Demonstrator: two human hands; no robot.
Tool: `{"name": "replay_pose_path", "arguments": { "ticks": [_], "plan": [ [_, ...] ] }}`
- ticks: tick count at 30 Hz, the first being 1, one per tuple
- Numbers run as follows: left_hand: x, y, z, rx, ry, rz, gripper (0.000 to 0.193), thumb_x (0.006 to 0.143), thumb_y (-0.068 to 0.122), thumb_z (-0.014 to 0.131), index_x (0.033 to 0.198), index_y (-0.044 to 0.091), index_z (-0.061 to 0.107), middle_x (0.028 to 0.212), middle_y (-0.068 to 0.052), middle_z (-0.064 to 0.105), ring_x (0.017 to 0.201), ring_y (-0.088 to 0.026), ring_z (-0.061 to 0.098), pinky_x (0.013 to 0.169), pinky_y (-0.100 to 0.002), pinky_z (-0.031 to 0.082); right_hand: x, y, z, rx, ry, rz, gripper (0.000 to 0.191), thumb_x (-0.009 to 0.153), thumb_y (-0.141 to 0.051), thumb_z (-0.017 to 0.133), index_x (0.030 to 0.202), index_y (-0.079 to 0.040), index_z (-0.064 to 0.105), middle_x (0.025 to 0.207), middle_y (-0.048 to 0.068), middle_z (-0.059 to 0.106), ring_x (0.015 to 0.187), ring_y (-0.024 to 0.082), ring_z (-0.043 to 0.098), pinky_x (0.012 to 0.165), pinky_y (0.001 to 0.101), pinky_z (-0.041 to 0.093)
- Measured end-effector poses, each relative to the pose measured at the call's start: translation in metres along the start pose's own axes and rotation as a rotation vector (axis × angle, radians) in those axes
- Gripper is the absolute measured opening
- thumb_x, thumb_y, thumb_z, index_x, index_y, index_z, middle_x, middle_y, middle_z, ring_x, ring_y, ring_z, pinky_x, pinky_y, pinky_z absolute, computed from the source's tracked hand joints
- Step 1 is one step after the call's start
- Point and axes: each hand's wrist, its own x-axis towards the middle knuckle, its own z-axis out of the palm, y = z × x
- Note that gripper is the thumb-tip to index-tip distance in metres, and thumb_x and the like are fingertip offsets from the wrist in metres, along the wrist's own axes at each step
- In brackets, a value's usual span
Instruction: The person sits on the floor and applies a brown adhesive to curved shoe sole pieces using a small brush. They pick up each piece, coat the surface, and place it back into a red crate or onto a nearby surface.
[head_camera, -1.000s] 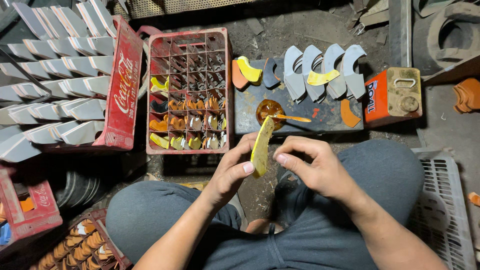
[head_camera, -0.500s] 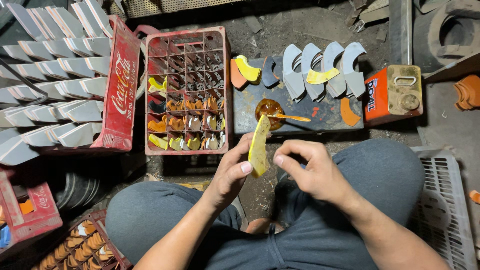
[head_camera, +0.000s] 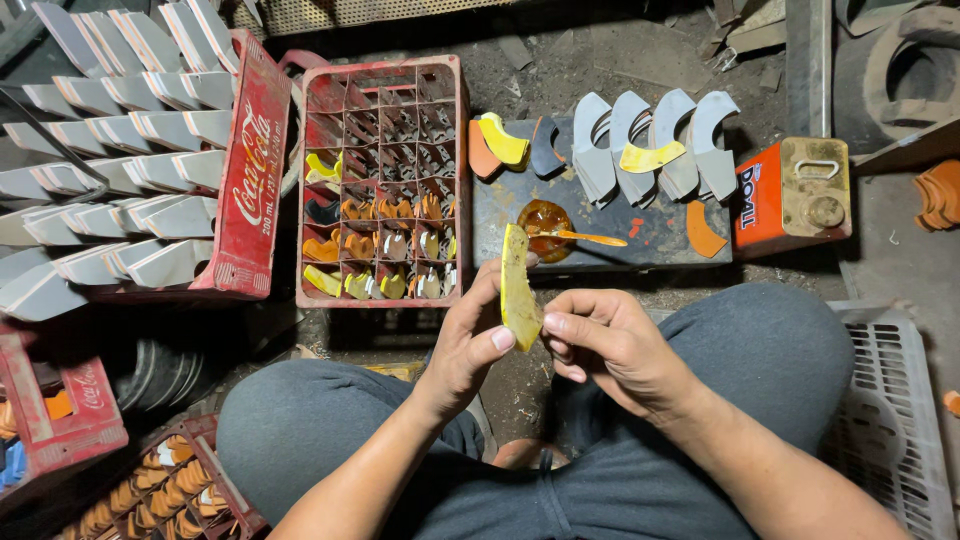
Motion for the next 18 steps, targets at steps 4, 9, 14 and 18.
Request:
{"name": "replay_pose_path", "arguments": {
  "ticks": [4, 9, 14, 18],
  "plan": [
    [0.001, 0.003, 0.002, -0.009, 0.023, 0.004, 0.084, 0.087, 0.049, 0.064, 0.150, -0.005, 0.049, 0.147, -0.011, 0.046, 0.138, -0.020, 0.046, 0.122, -0.033, 0.033, 0.000, 0.003, -0.008, 0.024, 0.028, 0.003, 0.015, 0.097, -0.011, 0.065, 0.086, -0.001, 0.064, 0.073, 0.001, 0.056, 0.062, 0.009, 0.049, 0.051, 0.0256, 0.040],
    [0.002, 0.009, 0.005, -0.268, 0.071, -0.106, 0.095, 0.083, 0.050, 0.067, 0.155, -0.005, 0.041, 0.144, -0.012, 0.046, 0.129, -0.020, 0.048, 0.111, -0.036, 0.038, -0.001, 0.003, -0.012, 0.142, -0.091, -0.260, 0.033, 0.114, -0.010, 0.062, 0.081, -0.005, 0.059, 0.072, -0.001, 0.053, 0.060, 0.006, 0.046, 0.050, 0.0235, 0.038],
    [0.002, 0.007, 0.008, -0.327, 0.030, -0.154, 0.094, 0.083, 0.049, 0.068, 0.155, -0.005, 0.040, 0.141, -0.012, 0.048, 0.129, -0.021, 0.049, 0.113, -0.036, 0.039, -0.008, -0.004, 0.006, -0.664, 0.166, -0.366, 0.010, 0.097, -0.006, 0.065, 0.091, 0.001, 0.062, 0.080, 0.003, 0.053, 0.073, 0.009, 0.048, 0.064, 0.0227, 0.040],
    [0.003, 0.002, 0.008, -0.296, -0.007, -0.136, 0.088, 0.084, 0.047, 0.067, 0.151, -0.005, 0.043, 0.142, -0.010, 0.045, 0.133, -0.022, 0.048, 0.116, -0.036, 0.037, -0.008, -0.013, 0.021, -0.741, 0.089, -0.553, 0.010, 0.092, -0.002, 0.066, 0.101, 0.003, 0.063, 0.098, 0.005, 0.060, 0.091, 0.011, 0.057, 0.082, 0.0236, 0.047]
  ]
}}
